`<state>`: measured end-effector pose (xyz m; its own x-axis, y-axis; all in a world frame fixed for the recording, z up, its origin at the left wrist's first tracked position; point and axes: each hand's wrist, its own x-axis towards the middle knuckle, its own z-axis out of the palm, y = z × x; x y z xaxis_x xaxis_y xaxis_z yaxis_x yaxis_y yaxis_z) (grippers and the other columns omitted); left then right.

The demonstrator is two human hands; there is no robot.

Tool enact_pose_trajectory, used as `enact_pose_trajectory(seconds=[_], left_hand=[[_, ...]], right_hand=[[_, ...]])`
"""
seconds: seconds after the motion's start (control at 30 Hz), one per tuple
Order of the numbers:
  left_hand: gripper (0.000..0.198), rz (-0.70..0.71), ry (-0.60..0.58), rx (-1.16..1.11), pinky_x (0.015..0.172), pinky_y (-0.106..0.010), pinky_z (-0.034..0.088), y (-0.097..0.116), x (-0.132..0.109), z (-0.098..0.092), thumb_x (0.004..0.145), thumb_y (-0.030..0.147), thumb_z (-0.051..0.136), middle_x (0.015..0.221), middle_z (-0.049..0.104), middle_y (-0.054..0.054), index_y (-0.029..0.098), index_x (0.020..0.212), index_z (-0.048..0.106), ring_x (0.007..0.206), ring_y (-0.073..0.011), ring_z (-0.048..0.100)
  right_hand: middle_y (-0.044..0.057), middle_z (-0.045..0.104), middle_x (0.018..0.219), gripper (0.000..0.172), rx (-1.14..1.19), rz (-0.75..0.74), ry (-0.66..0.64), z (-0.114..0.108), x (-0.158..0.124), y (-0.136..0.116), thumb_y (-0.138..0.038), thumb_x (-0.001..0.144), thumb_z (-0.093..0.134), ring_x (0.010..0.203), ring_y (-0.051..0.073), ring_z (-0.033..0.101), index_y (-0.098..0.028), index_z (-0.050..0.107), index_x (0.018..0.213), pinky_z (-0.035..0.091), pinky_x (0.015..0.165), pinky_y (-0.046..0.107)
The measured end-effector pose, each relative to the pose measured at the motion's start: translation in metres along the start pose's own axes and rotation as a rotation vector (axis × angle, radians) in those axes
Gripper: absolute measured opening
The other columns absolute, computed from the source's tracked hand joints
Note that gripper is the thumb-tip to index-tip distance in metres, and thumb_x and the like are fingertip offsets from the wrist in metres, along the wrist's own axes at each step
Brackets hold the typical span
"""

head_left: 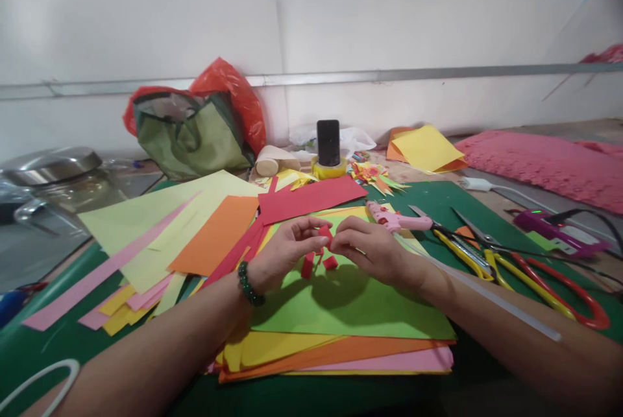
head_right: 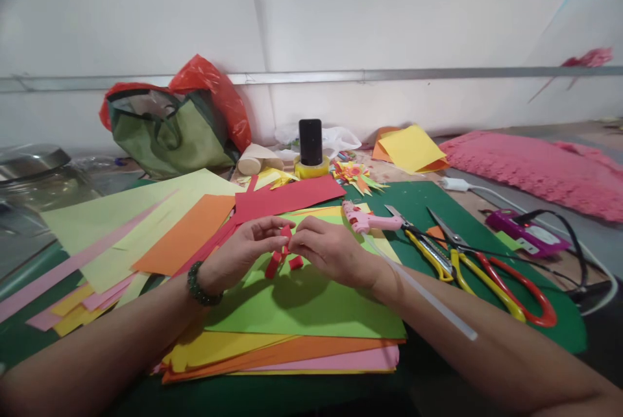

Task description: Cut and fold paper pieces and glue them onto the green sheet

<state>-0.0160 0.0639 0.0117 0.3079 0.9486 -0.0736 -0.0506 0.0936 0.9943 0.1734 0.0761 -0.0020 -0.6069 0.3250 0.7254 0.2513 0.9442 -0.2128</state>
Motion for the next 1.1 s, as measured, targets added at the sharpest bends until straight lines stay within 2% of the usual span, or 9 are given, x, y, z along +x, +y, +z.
enact_pose_trajectory(seconds=[0.17,0.27,0.37,0.47,0.53,0.67,0.83,0.93,1.1], left_hand=[[0.028,0.066,0.006,0.031,0.066,-0.025,0.045,-0.0014,0.0003,-0.0012,0.066,0.036,0.077,0.069,0.066,-0.001,0.015,0.083,0.073,0.063,-0.0110,0.055],[0.026,0.091,0.095,-0.006,0.064,-0.025,0.045,-0.0046,0.0032,-0.0037,0.062,0.033,0.080,0.064,0.066,-0.001,0.014,0.079,0.074,0.060,-0.0101,0.054],[0.036,0.056,0.164,-0.084,0.062,-0.024,0.045,-0.0057,0.0048,-0.0038,0.062,0.034,0.081,0.065,0.067,-0.001,0.013,0.089,0.071,0.057,-0.0096,0.057],[0.051,-0.043,0.147,-0.174,0.062,-0.024,0.047,-0.0039,0.0030,-0.0007,0.063,0.031,0.082,0.070,0.069,-0.001,0.013,0.107,0.064,0.059,-0.0101,0.061],[0.054,-0.102,0.142,-0.191,0.061,-0.022,0.047,-0.0022,0.0013,0.0011,0.063,0.028,0.082,0.071,0.070,-0.002,0.012,0.110,0.061,0.060,-0.0098,0.061],[0.038,-0.134,0.105,-0.189,0.059,-0.021,0.047,-0.0021,0.0004,0.0012,0.061,0.025,0.083,0.069,0.070,-0.003,0.012,0.093,0.067,0.059,-0.0094,0.061],[0.025,-0.050,0.084,-0.178,0.065,-0.023,0.049,-0.0060,0.0011,0.0005,0.056,0.024,0.084,0.070,0.070,-0.002,0.015,0.075,0.070,0.064,-0.0112,0.063],[0.020,0.020,0.083,-0.087,0.068,-0.025,0.049,-0.0063,-0.0002,0.0016,0.058,0.026,0.082,0.071,0.071,-0.002,0.015,0.072,0.072,0.066,-0.0124,0.062],[0.017,0.059,0.080,0.088,0.065,-0.025,0.049,-0.0038,-0.0042,0.0042,0.062,0.029,0.079,0.070,0.071,-0.003,0.016,0.071,0.073,0.066,-0.0139,0.061]], right_hand=[[0.004,0.059,0.081,0.013,-0.021,0.015,0.014,-0.0005,0.0006,-0.0015,-0.015,0.092,0.051,0.074,0.012,0.059,-0.018,0.061,0.084,0.051,0.068,0.022],[0.004,0.059,0.081,0.013,-0.021,0.022,-0.009,-0.0013,-0.0002,-0.0012,-0.014,0.092,0.051,0.074,0.011,0.059,-0.017,0.061,0.085,0.051,0.068,0.021],[0.004,0.058,0.081,0.014,-0.009,0.021,-0.020,-0.0006,-0.0014,0.0002,-0.013,0.092,0.051,0.074,0.011,0.059,-0.018,0.061,0.084,0.051,0.066,0.022],[0.004,0.059,0.081,0.012,-0.037,0.040,0.021,0.0001,-0.0018,0.0007,-0.013,0.091,0.052,0.075,0.012,0.060,-0.018,0.061,0.084,0.052,0.067,0.023],[0.005,0.061,0.083,0.011,-0.071,0.048,0.068,0.0000,-0.0015,0.0004,-0.012,0.090,0.052,0.078,0.013,0.061,-0.018,0.060,0.085,0.053,0.071,0.024],[0.006,0.065,0.088,0.011,-0.064,0.007,0.083,0.0003,-0.0013,0.0004,-0.011,0.091,0.051,0.085,0.014,0.064,-0.019,0.059,0.089,0.054,0.075,0.025],[0.006,0.065,0.088,0.013,-0.009,-0.024,0.044,0.0017,-0.0022,0.0016,-0.010,0.091,0.052,0.084,0.014,0.063,-0.019,0.061,0.089,0.055,0.074,0.025],[0.005,0.063,0.085,0.013,0.004,0.027,0.044,0.0015,-0.0027,0.0013,-0.013,0.090,0.055,0.082,0.013,0.062,-0.019,0.064,0.084,0.054,0.072,0.025],[0.007,0.064,0.095,0.007,0.121,0.258,0.095,0.0013,-0.0028,0.0014,-0.018,0.087,0.058,0.091,0.016,0.064,-0.020,0.064,0.082,0.055,0.075,0.030]])
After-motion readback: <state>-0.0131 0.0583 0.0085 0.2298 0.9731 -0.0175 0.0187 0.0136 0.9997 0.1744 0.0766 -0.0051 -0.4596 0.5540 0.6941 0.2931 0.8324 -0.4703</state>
